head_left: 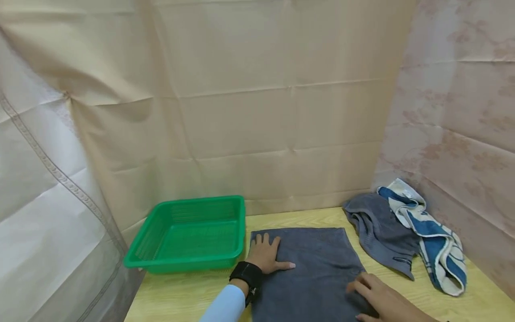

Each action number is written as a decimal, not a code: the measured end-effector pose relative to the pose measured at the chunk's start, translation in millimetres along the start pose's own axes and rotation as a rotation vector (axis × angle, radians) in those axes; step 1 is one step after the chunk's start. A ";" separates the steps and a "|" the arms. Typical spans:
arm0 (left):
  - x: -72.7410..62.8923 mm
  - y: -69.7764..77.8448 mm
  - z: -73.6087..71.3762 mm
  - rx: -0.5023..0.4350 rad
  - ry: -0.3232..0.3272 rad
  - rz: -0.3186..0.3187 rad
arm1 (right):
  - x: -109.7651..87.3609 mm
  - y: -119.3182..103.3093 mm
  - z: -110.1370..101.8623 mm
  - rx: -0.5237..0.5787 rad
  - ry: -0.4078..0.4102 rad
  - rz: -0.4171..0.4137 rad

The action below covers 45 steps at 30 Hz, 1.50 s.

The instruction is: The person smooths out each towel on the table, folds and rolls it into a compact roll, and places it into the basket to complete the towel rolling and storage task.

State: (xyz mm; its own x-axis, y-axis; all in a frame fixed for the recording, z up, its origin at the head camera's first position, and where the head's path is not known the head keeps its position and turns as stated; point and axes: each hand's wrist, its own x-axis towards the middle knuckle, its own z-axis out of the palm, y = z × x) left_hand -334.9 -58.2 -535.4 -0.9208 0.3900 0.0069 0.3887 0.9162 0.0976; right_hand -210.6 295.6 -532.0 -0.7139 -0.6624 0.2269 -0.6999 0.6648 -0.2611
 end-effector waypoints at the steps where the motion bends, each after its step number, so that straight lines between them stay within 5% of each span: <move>1: -0.2 -2.4 0.6 0.016 0.031 -0.006 | -0.3 1.1 1.1 0.018 -0.020 -0.059; 5: -3.2 -7.1 -0.2 0.070 0.092 -0.037 | 0.9 8.9 -1.7 0.122 -0.151 -0.089; 11: -12.1 -2.6 -6.9 0.121 0.048 -0.051 | 18.5 9.6 -26.0 0.416 -0.339 0.091; 13: -14.5 -1.6 -8.0 0.113 0.031 -0.053 | 33.5 10.0 -31.4 0.358 -0.313 0.143; 19: -15.8 -1.9 0.0 0.002 -0.024 -0.076 | 83.6 30.0 -14.8 -0.080 -0.030 0.137; 24: -17.3 1.6 8.8 -0.083 -0.035 -0.095 | 107.6 48.7 -4.8 -0.075 -0.049 0.159; 28: -17.7 4.4 13.0 -0.089 -0.011 -0.105 | 118.8 62.1 -3.4 -0.065 -0.036 0.261; 33: -14.2 7.1 12.3 0.026 0.117 -0.075 | 129.1 78.2 -6.1 -0.094 0.008 0.368; 38: -10.1 11.4 7.1 0.145 0.209 -0.041 | 133.7 93.0 -13.2 -0.024 -0.043 0.434; 41: -7.2 12.4 3.9 0.031 0.211 -0.093 | 139.4 100.2 -19.3 0.017 -0.109 0.418; 45: -4.8 12.7 -2.9 -0.402 0.258 -0.245 | 150.9 103.8 -25.3 0.041 -0.199 0.378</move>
State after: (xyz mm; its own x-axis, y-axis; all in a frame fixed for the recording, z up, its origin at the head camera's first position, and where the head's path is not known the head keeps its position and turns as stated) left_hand -325.7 -48.7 -531.3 -0.9807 0.0874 0.1751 0.1651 0.8501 0.5001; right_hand -391.5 273.4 -501.2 -0.8991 -0.4309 -0.0767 -0.3851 0.8621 -0.3293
